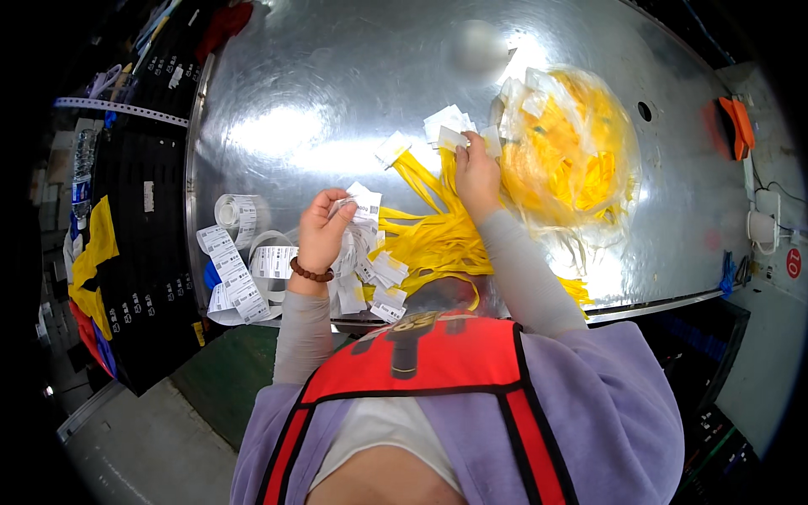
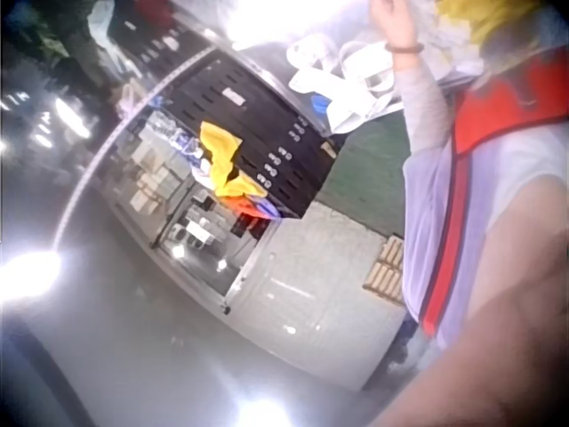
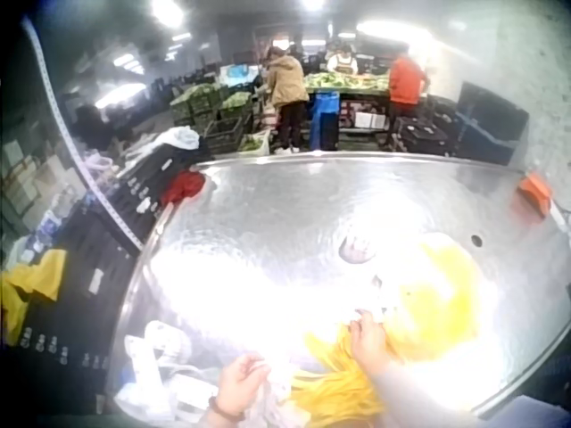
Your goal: The person repeatedly picks up small white labels from a roll and attaches them to bundles of yellow rubber bands on a stainless steel table. The person handles the labels and bundles one at a time, placing the labeled bundles back on the table.
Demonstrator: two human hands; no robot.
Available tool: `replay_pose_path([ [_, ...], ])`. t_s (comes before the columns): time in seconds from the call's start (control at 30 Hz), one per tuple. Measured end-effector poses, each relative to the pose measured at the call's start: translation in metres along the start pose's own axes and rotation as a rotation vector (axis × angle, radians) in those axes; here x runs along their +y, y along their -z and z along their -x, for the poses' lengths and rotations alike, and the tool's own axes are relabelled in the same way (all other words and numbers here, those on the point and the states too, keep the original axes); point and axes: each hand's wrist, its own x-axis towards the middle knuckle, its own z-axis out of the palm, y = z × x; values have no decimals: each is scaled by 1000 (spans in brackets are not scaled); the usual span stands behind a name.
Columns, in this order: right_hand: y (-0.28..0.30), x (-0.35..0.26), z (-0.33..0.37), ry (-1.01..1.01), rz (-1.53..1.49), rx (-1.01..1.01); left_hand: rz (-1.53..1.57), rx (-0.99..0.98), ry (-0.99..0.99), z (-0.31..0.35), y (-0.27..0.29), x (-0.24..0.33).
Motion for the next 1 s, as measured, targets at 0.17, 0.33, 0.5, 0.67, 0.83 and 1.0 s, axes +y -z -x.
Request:
replay_pose_path([
  [0.17, 13, -25, 23, 316, -122, 6, 16, -117, 130, 5, -1, 8],
  [0.33, 7, -50, 49, -46, -411, -370, 31, -131, 152, 6, -8, -9],
  [0.5, 4, -69, 63, -79, -531, -544, 102, -101, 181, 7, -19, -24],
  [0.67, 4, -67, 66, -41, -449, -532, 105, -58, 214, 7, -24, -25],
  [0.83, 6, -69, 65, -43, -449, -527, 125, -4, 204, 7, -29, -21],
  [1.0, 6, -67, 65, -30, -447, -528, 137, 3, 232, 6, -31, -17],
])
